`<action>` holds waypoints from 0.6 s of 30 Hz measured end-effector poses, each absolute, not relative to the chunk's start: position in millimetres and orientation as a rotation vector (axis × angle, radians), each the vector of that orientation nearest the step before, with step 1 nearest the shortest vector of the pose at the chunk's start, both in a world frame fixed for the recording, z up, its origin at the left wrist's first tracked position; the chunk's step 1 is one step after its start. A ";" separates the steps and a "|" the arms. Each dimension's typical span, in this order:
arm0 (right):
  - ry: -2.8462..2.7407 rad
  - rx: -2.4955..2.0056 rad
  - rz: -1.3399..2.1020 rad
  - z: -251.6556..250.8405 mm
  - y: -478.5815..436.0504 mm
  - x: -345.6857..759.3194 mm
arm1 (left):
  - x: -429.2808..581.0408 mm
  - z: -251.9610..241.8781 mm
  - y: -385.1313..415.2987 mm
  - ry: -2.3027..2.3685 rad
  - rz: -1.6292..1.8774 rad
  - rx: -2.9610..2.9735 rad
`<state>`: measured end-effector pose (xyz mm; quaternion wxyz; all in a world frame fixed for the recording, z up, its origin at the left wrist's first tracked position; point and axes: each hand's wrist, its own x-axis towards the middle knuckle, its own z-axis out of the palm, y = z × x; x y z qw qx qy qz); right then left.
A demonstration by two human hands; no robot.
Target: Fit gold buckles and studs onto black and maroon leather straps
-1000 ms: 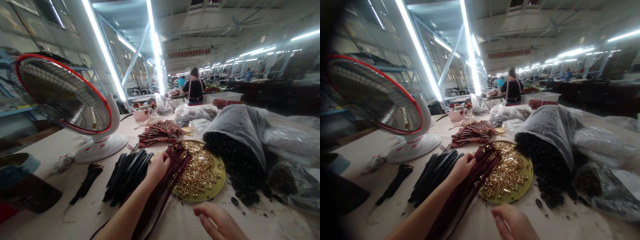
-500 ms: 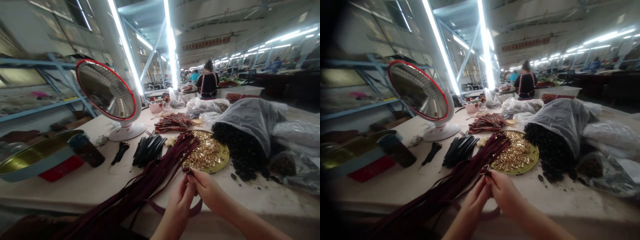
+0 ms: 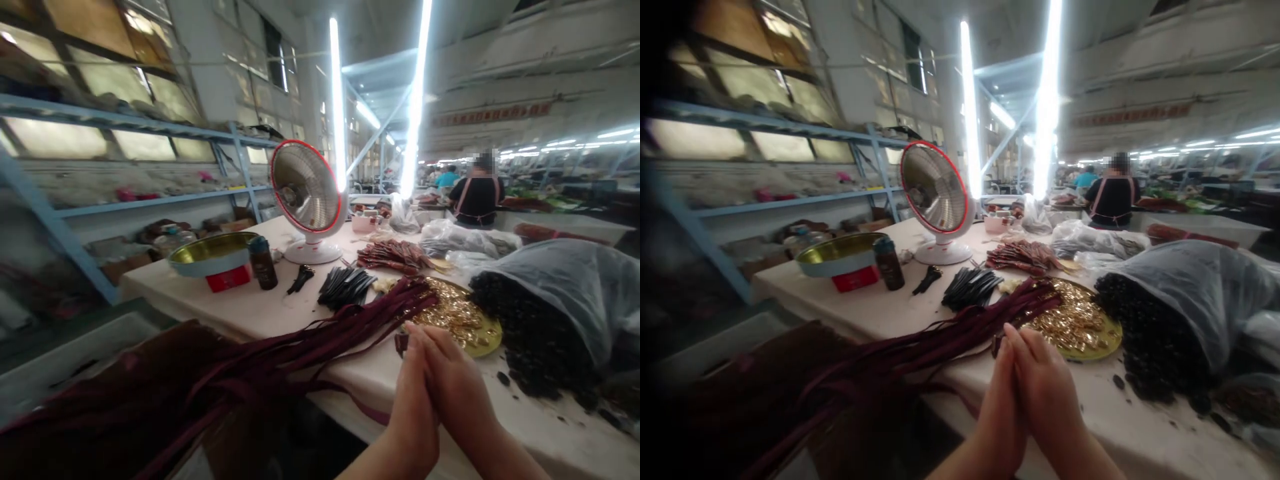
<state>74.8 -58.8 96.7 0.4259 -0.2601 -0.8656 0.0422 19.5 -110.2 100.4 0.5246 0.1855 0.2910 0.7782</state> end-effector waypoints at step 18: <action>-1.498 -0.947 0.755 212.9 -38.5 69.2 | -158.9 229.3 -258.1 1.746 2.357 1.284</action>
